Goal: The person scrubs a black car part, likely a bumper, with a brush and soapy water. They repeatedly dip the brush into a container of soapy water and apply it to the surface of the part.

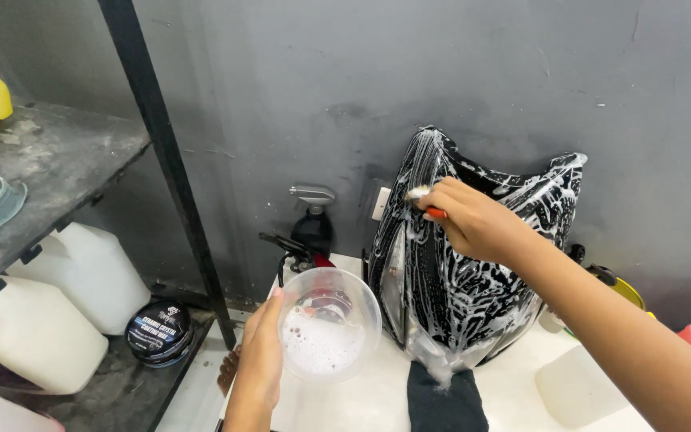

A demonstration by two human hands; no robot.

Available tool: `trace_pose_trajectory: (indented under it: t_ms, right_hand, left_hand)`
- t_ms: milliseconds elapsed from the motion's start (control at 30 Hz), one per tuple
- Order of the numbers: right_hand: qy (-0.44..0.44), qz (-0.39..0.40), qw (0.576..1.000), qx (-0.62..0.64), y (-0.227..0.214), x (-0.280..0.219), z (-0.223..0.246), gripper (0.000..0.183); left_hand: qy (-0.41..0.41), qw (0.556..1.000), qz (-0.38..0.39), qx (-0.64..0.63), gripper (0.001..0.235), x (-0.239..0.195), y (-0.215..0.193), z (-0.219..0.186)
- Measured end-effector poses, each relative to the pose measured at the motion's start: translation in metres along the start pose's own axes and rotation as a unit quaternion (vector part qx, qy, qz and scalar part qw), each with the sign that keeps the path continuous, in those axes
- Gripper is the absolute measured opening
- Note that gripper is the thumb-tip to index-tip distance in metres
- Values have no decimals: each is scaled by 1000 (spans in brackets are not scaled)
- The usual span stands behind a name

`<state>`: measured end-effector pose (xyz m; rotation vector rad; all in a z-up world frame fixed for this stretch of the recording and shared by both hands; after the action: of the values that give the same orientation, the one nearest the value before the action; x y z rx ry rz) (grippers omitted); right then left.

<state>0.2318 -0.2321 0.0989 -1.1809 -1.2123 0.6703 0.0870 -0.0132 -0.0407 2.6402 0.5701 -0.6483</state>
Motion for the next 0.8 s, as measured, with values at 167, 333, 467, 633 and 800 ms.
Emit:
trace_pose_trajectory:
  t_ms: [167,333,467,633,800]
  right_hand:
    - [69,-80,994,19,-27,-8,-29,14]
    - [43,-180,982,-29,-52,-8,-50,12]
    - [69,-175,982,-14,-55,-8,-63,17]
    - [116,-139,983,-18,-65,-16,-74,19]
    - [183,-136,974,-1,-79,-21,-76,12]
  left_hand:
    - [15,1000,15,10,58,2,5,1]
    - [-4,1000,-16,3,56,6,2,9]
    - [15,1000,6,0,57,9,8,7]
    - [7,1000,4,11,59,10,7,7]
    - [12,999,2,38,59,12,5,7]
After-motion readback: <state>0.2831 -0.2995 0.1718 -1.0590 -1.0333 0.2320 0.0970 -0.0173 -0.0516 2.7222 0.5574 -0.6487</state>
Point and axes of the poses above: each hand's wrist, its own x-axis towards the middle knuckle, its own y-axis out of the palm, z = x × y, the point moved 10 cm from there along x, towards the middle knuckle, and after that the axes turned 5 degrees about z, right-handed, at the moved point
